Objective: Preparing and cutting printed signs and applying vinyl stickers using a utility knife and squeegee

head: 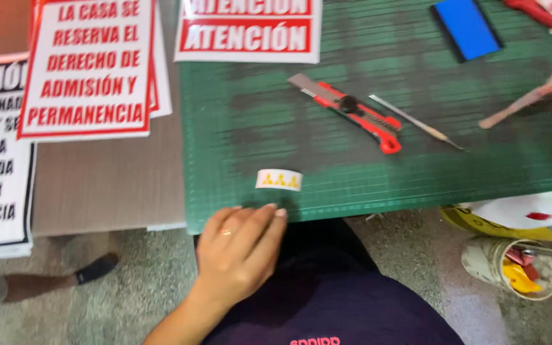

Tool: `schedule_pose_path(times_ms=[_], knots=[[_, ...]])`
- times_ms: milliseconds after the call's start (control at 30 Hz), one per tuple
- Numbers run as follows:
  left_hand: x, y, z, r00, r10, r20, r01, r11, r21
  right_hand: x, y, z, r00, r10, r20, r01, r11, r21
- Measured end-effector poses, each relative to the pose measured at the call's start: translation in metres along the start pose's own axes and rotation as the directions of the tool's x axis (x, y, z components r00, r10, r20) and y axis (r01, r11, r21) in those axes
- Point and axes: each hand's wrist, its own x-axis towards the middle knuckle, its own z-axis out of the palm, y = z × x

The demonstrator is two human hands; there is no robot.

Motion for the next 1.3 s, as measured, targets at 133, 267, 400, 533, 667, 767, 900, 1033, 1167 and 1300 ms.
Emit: schedule_pose_path(times_ms=[133,267,400,533,667,767,900,1033,1167,1300], knots=[[-0.007,-0.003,0.015,0.995,-0.090,0.048,0.085,0.993,0.085,0.072,-0.039,0.078,0.984,0.026,0.175,-0.038,0.997,0.066],[-0.014,-0.016,0.032,0.982,-0.092,0.168,0.081,0.994,0.072,0.122,-0.065,0.129,0.746,-0.080,0.661,0.154,0.986,-0.055],[-0.017,-0.022,0.039,0.989,-0.100,0.112,0.106,0.993,-0.054,0.144,-0.072,0.151,0.645,-0.040,0.763,0.229,0.963,-0.143],[-0.014,-0.028,0.032,0.988,-0.102,0.115,0.116,0.986,-0.123,0.152,-0.086,0.153,0.584,0.015,0.811,0.290,0.930,-0.226],[-0.014,-0.032,0.029,0.983,-0.097,0.158,0.123,0.978,-0.167,0.155,-0.097,0.154,0.556,0.045,0.830,0.302,0.919,-0.252],[-0.014,-0.034,0.030,0.982,-0.096,0.162,0.124,0.977,-0.175,0.156,-0.099,0.158,0.552,0.048,0.833,0.324,0.907,-0.267],[-0.013,-0.035,0.027,0.981,-0.094,0.168,0.127,0.971,-0.201,0.156,-0.102,0.160,0.544,0.058,0.837,0.331,0.902,-0.277],[-0.015,-0.036,0.028,0.982,-0.090,0.165,0.123,0.972,-0.202,0.156,-0.100,0.163,0.543,0.075,0.836,0.334,0.894,-0.298],[-0.015,-0.037,0.030,0.984,-0.087,0.154,0.118,0.972,-0.203,0.158,-0.091,0.167,0.571,0.076,0.818,0.363,0.870,-0.334],[-0.018,-0.037,0.032,0.984,-0.089,0.156,0.117,0.977,-0.180,0.155,-0.103,0.151,0.581,0.095,0.808,0.293,0.902,-0.317]])
